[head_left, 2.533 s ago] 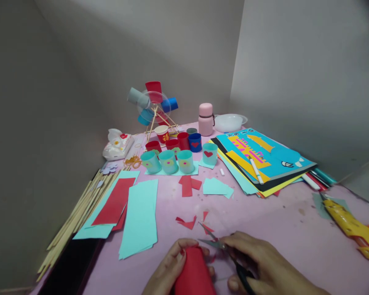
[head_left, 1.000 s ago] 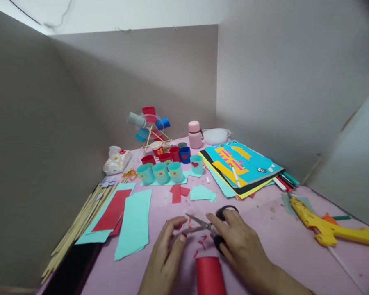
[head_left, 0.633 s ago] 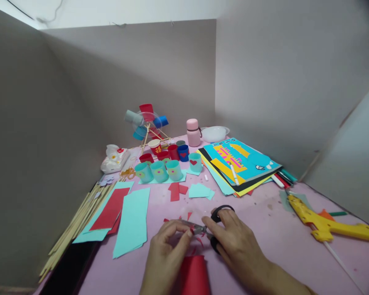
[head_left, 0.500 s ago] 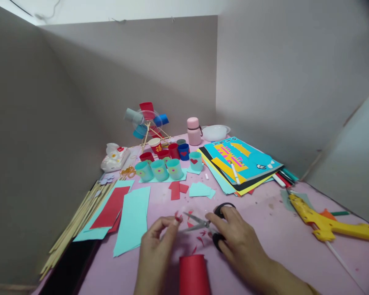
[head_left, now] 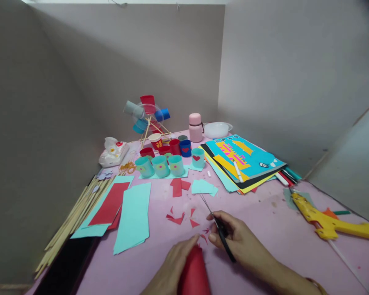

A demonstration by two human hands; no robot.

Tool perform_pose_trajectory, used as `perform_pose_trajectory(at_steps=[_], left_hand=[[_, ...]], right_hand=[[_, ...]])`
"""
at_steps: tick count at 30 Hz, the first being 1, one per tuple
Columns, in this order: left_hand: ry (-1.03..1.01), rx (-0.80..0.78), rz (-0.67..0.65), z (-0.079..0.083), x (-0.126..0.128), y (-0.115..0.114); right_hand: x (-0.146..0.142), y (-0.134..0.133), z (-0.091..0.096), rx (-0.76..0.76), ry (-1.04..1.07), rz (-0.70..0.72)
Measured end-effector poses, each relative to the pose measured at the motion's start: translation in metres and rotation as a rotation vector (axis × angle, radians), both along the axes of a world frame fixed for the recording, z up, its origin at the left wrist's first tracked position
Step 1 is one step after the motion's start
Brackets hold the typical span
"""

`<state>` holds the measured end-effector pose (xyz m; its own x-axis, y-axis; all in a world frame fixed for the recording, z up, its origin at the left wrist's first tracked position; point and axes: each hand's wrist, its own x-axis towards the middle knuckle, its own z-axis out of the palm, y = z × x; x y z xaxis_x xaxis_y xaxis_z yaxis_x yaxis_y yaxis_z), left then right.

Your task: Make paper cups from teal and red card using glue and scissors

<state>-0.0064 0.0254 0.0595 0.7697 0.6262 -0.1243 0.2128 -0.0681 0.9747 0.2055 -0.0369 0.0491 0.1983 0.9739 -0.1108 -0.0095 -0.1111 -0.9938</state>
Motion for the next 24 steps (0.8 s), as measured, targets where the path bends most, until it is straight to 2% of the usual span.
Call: perform_pose_trajectory(at_steps=[3,4,5,10,13,16,19,21,24], left_hand=[[-0.172,-0.374,0.087,-0.015,0.006,0.012],[-0.219,-0.531,0.089,-0.018,0.008,0.017],[-0.229,-0.617,0.086,-0.019,0.009,0.022],[-0.292,-0.851,0.077,-0.017,0.012,0.033],[-0.340,-0.826,0.064,-0.022,0.014,0.029],[-0.381,-0.753,-0.004,-0.029,0.012,0.023],[-0.358,-0.590,-0.088,-0.028,0.003,0.021],[-0.296,-0.467,-0.096,-0.025,-0.003,0.022],[-0.310,-0.428,-0.119,-0.027,-0.007,0.028]], right_hand=[[0.001,-0.003,0.001,0.034,0.018,0.031],[0.001,-0.004,0.002,0.036,0.014,0.043],[0.001,-0.005,0.004,0.029,0.014,0.061],[-0.004,-0.007,0.011,-0.010,0.223,0.159],[-0.007,-0.007,0.014,0.023,0.337,0.147],[-0.007,-0.009,0.015,0.033,0.354,0.137],[-0.007,-0.010,0.018,0.022,0.333,0.151],[-0.007,-0.010,0.020,-0.004,0.313,0.155],[-0.009,-0.010,0.022,-0.048,0.307,0.144]])
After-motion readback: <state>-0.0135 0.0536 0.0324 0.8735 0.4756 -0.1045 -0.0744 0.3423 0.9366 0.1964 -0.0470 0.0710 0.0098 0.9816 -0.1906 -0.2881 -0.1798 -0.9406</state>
